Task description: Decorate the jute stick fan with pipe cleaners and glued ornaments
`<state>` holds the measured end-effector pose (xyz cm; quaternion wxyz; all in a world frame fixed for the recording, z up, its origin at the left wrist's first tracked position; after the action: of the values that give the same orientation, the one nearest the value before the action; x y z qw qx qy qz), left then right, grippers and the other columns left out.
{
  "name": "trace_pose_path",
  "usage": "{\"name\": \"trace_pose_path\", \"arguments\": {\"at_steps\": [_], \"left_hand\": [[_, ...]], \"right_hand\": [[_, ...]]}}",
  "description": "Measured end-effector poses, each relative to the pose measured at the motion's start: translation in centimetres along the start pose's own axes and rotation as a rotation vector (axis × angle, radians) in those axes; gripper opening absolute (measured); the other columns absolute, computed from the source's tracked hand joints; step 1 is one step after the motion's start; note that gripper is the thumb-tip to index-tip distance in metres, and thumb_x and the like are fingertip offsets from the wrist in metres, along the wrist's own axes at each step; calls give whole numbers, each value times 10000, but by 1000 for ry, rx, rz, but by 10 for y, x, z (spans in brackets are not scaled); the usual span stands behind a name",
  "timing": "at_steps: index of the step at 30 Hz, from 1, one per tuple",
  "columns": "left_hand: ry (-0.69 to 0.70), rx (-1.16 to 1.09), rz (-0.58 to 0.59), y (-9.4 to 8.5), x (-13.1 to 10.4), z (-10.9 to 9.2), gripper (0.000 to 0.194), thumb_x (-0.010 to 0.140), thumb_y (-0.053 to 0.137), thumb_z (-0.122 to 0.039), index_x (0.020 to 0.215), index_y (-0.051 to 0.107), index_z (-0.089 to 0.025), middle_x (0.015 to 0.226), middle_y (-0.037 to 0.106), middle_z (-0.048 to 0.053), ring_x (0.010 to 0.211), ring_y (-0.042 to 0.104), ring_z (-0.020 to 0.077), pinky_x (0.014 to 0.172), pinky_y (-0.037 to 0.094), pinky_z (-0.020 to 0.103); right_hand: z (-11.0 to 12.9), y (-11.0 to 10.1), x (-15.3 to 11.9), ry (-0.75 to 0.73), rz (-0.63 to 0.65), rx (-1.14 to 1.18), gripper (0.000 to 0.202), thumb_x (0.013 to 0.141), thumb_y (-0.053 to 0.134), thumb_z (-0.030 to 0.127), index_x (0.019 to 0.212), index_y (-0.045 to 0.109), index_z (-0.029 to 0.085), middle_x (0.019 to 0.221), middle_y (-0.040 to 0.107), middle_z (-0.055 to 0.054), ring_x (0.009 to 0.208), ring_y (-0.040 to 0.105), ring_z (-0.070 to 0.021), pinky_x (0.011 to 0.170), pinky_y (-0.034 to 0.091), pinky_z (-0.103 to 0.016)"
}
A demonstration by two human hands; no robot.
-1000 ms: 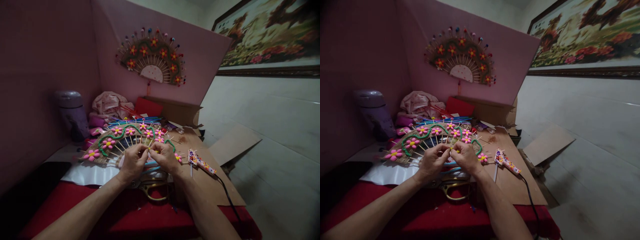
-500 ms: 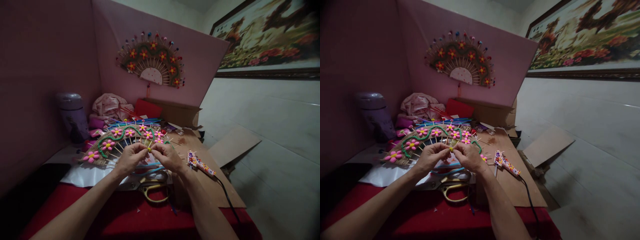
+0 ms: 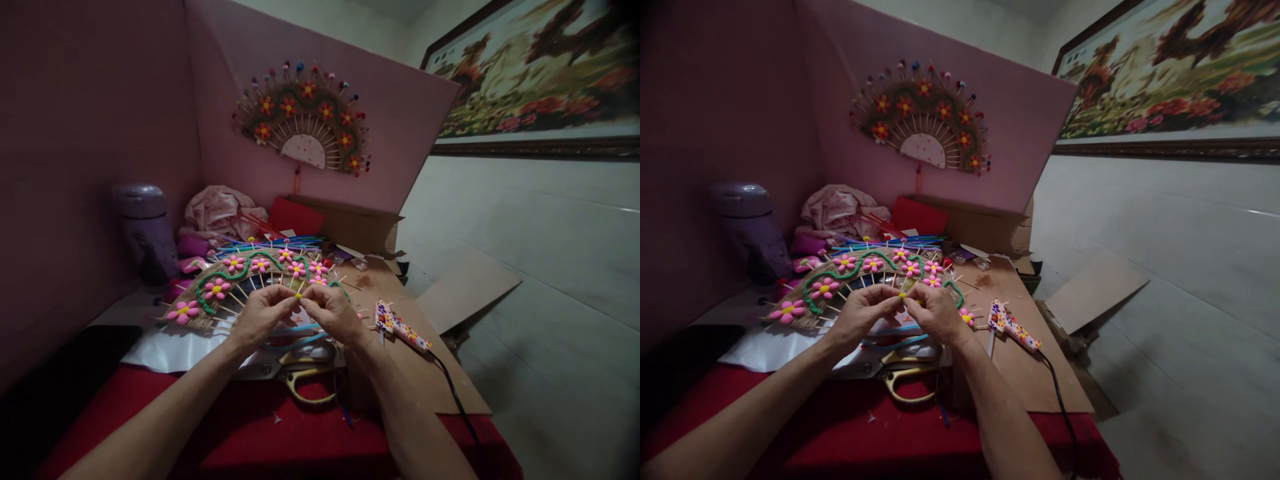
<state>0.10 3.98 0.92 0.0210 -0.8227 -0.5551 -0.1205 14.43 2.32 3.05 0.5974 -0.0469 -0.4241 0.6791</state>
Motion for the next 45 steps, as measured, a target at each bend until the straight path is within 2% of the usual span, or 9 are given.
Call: {"name": "trace_pose_path", "arguments": {"at_steps": [3,6,11,16,23,31,38,42,45], "left_hand": [[-32,-13,-27,-1,0,-3,238,656,703,-331,735,645,-114,646,634,21,564,581,117,520,505,234],[-54,-83,-107,-5,3,-3,250,619,724,-332,703,630,-116,603,628,10,503,549,98,486,489,227],[-89,-215,-200,-12,8,4,276,593,735,-334,724,609,-127,585,623,-5,479,517,81,456,466,210],[-61,-155,-187,-13,9,1,279,597,727,-337,722,603,-120,576,593,-10,492,493,74,433,410,175],[-15,65,-146,-12,9,1,248,635,682,-347,659,571,-126,554,539,-25,457,456,68,429,365,181],[-44,188,1,-10,8,4,177,662,648,-304,695,592,-139,568,562,-22,438,488,84,412,381,192],[-127,-120,-21,-8,7,3,244,645,709,-328,758,609,-136,644,621,1,478,525,79,443,433,192],[-207,-297,-3,-9,6,9,239,634,736,-286,767,604,-138,642,595,-11,501,528,67,454,451,176],[-252,-330,23,-9,6,10,242,642,731,-294,746,583,-134,607,562,-25,462,512,55,436,443,170]], "right_hand": [[3,-1,-1,-23,15,-29,174,836,490,252,737,604,165,597,549,21,530,446,-82,519,323,-200],[4,-1,0,-35,-6,-22,172,850,463,247,800,609,172,631,562,14,561,462,-91,542,338,-204],[4,-1,0,-42,-38,-10,187,854,459,261,765,596,170,622,544,17,564,459,-92,549,341,-205],[9,1,-4,-98,-11,-149,144,848,480,242,820,613,193,630,574,24,550,471,-89,552,322,-205],[11,-2,-5,-112,-78,-317,121,827,507,234,786,618,207,628,607,8,554,513,-106,558,319,-211],[10,-3,-6,-123,-74,-366,140,840,492,250,805,619,203,644,617,-7,575,534,-112,569,324,-216],[13,-4,-7,-112,-98,-245,116,820,498,219,772,603,200,579,575,27,513,475,-94,544,315,-213],[12,-1,-6,-95,-91,-258,109,796,516,204,790,625,206,566,561,31,509,466,-94,544,316,-212],[10,-1,-5,-124,-87,-231,103,790,512,177,778,612,197,637,593,16,580,508,-104,586,343,-210]]}}
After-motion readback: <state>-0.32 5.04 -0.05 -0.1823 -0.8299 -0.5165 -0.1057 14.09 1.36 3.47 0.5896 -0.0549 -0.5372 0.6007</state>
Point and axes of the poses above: each hand's wrist, its own x-axis towards the middle knuckle, its own y-axis out of the palm, z = x × y, the point moved 3 cm from there along x, towards the middle knuckle
